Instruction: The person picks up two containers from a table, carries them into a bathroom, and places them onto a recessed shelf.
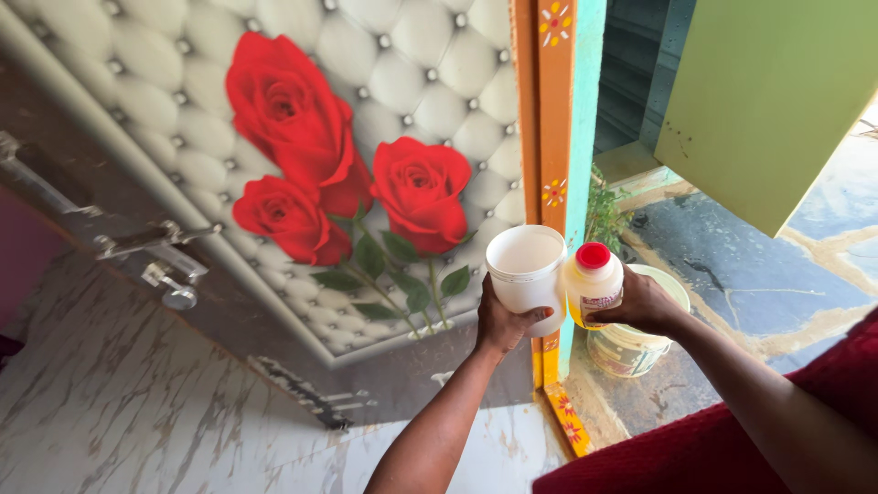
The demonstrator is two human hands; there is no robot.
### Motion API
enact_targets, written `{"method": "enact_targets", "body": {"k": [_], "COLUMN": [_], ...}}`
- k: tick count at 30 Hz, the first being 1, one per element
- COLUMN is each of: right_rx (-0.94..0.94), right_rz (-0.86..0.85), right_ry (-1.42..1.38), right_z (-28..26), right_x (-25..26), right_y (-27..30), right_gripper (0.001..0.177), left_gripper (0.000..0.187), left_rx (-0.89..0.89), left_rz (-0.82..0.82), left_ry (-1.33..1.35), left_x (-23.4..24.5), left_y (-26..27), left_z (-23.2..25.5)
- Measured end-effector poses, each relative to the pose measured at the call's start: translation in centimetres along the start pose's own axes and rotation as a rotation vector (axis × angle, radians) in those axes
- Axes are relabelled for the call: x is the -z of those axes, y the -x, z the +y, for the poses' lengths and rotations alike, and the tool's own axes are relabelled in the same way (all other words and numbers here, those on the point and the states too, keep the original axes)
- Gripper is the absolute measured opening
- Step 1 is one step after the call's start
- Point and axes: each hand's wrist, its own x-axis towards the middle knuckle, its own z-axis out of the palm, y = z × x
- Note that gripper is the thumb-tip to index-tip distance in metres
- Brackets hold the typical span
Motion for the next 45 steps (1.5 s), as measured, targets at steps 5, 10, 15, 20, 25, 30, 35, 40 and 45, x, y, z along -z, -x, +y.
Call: {"method": "enact_targets", "body": {"k": [5, 10, 15, 20, 25, 30, 35, 40, 45], "right_rx": [-0.014, -0.076, -0.112, -0.146, -0.135, -0.162, -0.097, -0.082, -0.099], "right_rz": [0.029, 0.075, 0.124, 0.167, 0.157, 0.170, 0.159, 0.095, 0.055], "right_ry": [-0.023, -0.068, -0.067, -0.194, -0.241, -0.237, -0.255, -0.279, -0.151], "right_z": [3.4, 5.6, 8.7, 11.5, 13.8, 15.2, 17.3, 21.8, 27.5], "right_x": [2.6, 5.7, 8.9, 10.4, 11.6, 12.8, 14.2, 15.5, 18.1], "right_y": [-2.8, -5.4, -8.3, -9.8, -11.2, -13.2, -15.9, -18.9, -22.4], "right_gripper": [0.090, 0.092, 0.078, 0.075, 0.071, 0.078, 0.079, 0.074, 0.075], "left_gripper": [0.116, 0.112, 0.105, 0.102, 0.104, 0.111, 0.112, 0.107, 0.108], "left_rx": [-0.015, -0.095, -0.051, -0.159, -0.166, -0.044, -0.067, -0.072, -0.175], "left_rz": [-0.019, -0.113, -0.227, -0.187, -0.138, -0.130, -0.076, -0.057, 0.003], "left_ry": [-0.056, 0.018, 0.183, 0.076, -0.124, -0.166, -0.162, -0.104, -0.076], "left_x": [-3.7, -6.5, -10.4, -13.2, -15.4, -17.9, -20.0, -23.2, -27.6], "left_y": [-4.3, -8.6, -13.6, -16.3, -18.3, -20.2, -22.5, -24.4, -27.3], "left_z": [-2.5, -3.4, -4.3, -5.0, -6.2, -7.3, -9.2, -11.5, -14.1]}}
